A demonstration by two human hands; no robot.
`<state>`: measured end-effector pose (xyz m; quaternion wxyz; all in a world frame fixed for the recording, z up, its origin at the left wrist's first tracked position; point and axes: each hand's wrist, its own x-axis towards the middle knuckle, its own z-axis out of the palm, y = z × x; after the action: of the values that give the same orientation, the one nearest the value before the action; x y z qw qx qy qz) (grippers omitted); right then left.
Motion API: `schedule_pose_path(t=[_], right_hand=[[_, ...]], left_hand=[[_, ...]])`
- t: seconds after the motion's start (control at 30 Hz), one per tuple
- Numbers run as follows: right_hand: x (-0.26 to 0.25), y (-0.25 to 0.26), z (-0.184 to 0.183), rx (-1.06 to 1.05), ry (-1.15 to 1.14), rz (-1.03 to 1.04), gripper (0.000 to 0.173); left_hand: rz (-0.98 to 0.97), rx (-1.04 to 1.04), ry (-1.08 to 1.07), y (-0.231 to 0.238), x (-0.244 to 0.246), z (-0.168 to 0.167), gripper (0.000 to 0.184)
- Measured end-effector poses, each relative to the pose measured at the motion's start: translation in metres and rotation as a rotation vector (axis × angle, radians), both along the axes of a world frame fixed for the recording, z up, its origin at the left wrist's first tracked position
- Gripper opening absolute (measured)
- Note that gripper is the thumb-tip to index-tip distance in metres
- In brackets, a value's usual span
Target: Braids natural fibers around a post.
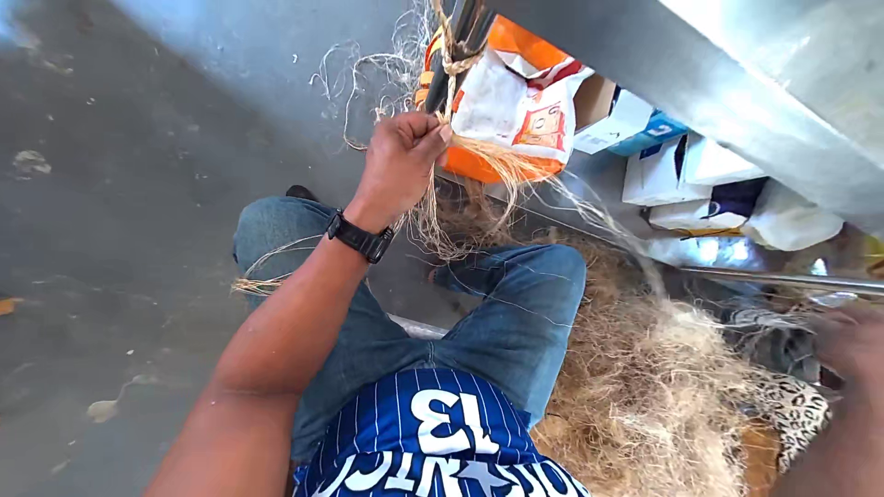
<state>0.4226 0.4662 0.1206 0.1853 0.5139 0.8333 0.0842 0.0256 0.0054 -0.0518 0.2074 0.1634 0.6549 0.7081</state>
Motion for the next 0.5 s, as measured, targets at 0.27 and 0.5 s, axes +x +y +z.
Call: schedule_pose_path(t=[0.27,0.5], right_hand=[[-0.288,-0.248,-0.083,-0.498,0.671,1.114,0.030],[-0.385,-0.278,-0.077,-0.765,0.442,1.360,0.032]], left_hand=[[0.088,-0.262,0.150,0.012,0.014,0.012,0.019],[0.067,-0.303,0.175,0.000,0.008,0.020,0.019]])
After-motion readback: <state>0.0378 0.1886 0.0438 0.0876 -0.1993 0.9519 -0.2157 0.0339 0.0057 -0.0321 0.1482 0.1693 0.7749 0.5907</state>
